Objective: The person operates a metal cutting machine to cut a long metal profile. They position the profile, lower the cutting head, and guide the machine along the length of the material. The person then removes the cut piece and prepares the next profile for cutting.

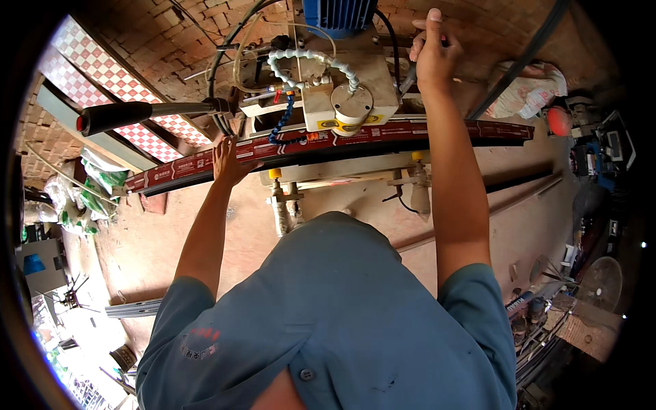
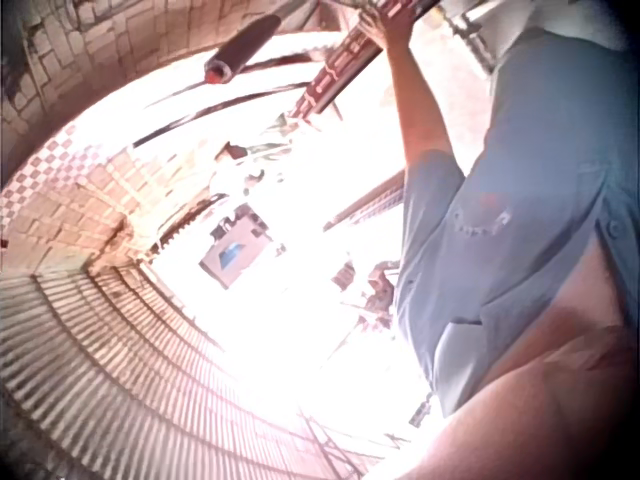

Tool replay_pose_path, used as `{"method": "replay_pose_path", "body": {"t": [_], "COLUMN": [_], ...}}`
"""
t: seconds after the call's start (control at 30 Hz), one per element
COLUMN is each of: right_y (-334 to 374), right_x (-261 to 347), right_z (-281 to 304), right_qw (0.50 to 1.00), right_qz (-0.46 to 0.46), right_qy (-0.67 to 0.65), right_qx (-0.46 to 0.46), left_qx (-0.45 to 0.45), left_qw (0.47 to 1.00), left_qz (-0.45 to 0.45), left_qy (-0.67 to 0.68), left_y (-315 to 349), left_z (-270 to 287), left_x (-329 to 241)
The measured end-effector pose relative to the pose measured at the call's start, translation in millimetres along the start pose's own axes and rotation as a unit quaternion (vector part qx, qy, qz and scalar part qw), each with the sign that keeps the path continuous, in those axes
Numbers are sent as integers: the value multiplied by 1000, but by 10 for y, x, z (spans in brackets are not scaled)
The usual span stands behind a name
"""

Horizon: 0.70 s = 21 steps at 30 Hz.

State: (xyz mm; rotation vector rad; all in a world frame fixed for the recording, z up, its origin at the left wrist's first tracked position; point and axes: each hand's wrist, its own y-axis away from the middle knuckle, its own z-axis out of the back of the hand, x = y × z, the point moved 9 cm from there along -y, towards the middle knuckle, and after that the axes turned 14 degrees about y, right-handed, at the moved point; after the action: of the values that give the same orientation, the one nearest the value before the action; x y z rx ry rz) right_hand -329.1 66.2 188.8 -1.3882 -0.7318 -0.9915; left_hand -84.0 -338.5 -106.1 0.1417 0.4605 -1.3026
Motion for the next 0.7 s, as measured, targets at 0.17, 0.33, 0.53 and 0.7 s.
{"method": "replay_pose_path", "body": {"t": [0.17, 0.33, 0.53, 0.7], "right_y": [-1, -38, -43, -47], "right_x": [-29, -109, -143, -86], "right_z": [12, 26, 24, 48], "right_qw": [998, 998, 999, 998], "right_qz": [-18, -31, -20, -3], "right_qy": [62, 48, 28, 54], "right_qx": [-14, -18, -8, -34], "left_qx": [40, -4, 31, 32], "left_qw": [998, 999, 999, 998], "left_qz": [-16, -50, -26, -23], "left_qy": [34, 6, -29, -40], "left_y": [-152, -150, -154, -162], "left_z": [-331, -328, -535, -559], "left_x": [94, 42, 184, 145]}}
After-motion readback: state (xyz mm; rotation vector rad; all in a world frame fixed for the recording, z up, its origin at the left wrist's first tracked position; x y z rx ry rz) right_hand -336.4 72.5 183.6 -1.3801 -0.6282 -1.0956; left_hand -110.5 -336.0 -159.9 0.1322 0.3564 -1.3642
